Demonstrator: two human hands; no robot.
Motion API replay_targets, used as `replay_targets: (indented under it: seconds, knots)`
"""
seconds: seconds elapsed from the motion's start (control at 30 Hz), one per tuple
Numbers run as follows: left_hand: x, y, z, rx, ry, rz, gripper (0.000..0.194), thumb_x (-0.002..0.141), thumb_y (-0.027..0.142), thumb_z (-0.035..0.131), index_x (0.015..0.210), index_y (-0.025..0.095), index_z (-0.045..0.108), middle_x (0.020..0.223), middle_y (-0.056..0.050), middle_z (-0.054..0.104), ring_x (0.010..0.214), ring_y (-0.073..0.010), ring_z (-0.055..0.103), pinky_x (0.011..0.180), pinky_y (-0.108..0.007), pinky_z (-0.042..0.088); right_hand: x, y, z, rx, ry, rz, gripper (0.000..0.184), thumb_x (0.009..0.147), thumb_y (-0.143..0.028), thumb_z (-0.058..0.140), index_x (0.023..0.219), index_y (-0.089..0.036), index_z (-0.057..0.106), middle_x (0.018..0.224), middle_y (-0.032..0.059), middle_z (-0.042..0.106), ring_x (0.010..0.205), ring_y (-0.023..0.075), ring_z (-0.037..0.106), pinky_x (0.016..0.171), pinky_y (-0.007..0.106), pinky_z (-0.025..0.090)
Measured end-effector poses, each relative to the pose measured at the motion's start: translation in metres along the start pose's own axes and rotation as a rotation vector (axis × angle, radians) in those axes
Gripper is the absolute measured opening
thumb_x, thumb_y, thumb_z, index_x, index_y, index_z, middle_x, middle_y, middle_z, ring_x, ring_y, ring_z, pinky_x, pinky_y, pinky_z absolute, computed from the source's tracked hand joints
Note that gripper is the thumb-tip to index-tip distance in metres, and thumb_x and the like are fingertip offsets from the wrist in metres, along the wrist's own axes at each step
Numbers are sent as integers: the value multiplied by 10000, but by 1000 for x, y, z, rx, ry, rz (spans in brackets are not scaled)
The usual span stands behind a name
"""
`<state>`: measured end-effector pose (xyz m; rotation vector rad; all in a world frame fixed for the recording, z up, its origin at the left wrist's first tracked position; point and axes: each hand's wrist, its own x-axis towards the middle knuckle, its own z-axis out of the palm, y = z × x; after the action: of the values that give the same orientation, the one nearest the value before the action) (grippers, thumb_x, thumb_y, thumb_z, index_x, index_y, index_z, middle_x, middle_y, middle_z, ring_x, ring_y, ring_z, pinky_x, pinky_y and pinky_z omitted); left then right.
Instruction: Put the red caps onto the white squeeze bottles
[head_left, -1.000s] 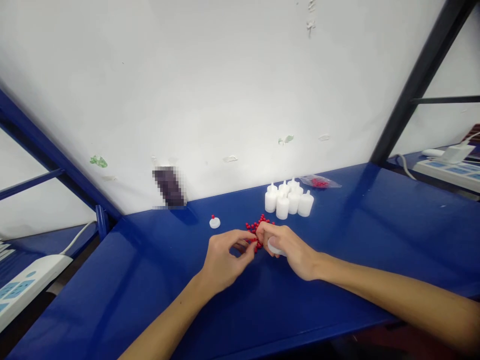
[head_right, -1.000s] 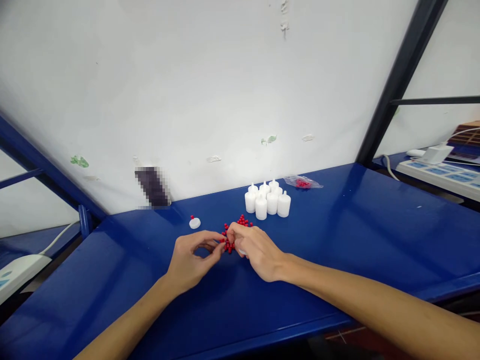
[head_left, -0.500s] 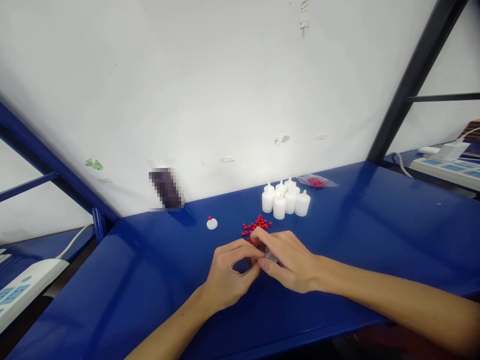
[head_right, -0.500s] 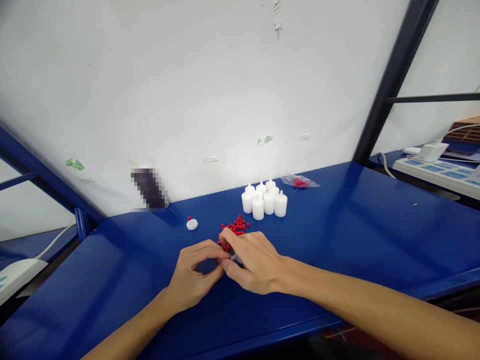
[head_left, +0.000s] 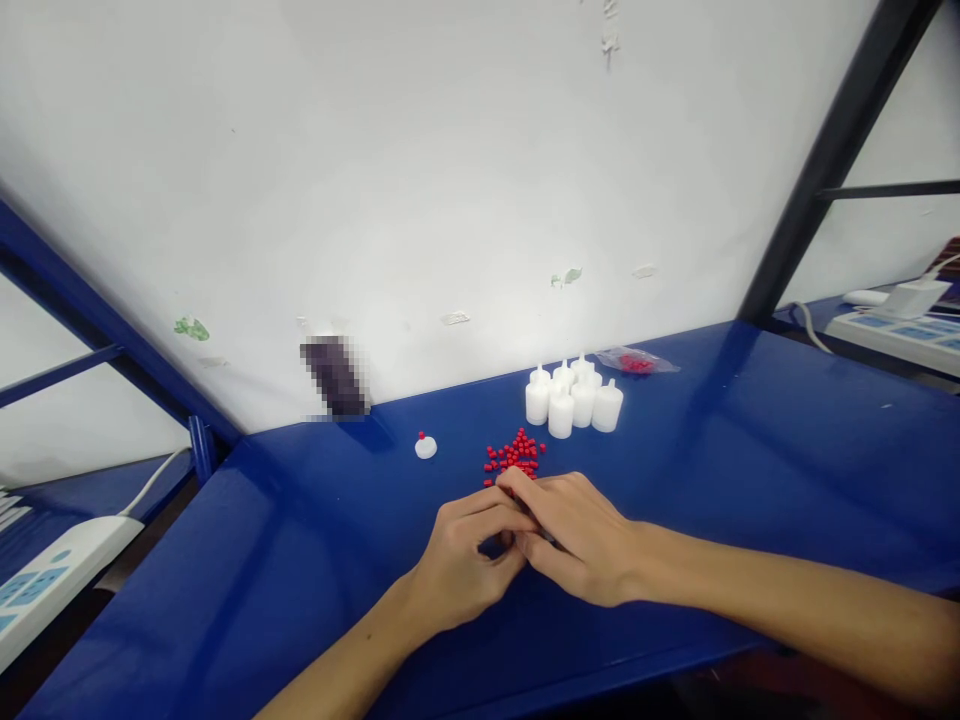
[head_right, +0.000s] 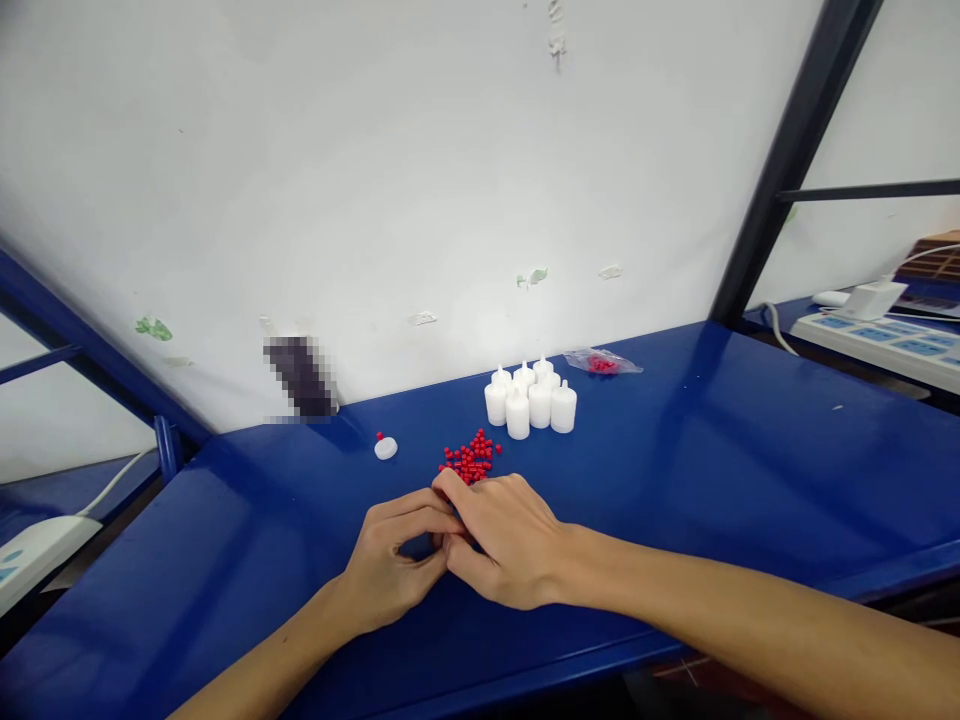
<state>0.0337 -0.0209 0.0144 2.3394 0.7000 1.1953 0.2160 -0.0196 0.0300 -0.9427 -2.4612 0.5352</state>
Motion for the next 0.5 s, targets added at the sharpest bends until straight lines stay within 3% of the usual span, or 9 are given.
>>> replay_targets:
  seconds: [0.17,0.3,0.4,0.5]
  knots:
    - [3,2,-1,40,59,9,129,851,123,604,874,190,712,798,-51,688,622,-119,587,560,-227,510,10,0,-3,83,36,-60,171,827,-211,394,994,-209,358,650,-47,519,496,141,429,520,261,287]
    - [7,-8,-11,93,148,-62,89,891,203,603,873,194,690,745,-26,650,637,-125,557,605,-248,479,26,5,-10,147,77,-99,175,917,-291,409,1065,-200,386,629,-62,499,498,128,441,533,252,306]
    - [12,-31,-36,179,363,-239,147,900,305,606,821,192,657,692,8,560,618,-114,494,596,-237,429,31,13,-17,208,156,-45,332,965,-421,432,1193,-184,389,629,-66,502,519,121,454,547,246,324]
    - [15,-63,-71,168,560,-425,211,869,383,625,840,174,638,597,59,375,530,-91,361,503,-217,322,24,23,-17,326,227,-16,298,992,-414,403,1180,-183,418,629,-67,487,520,106,421,538,235,317]
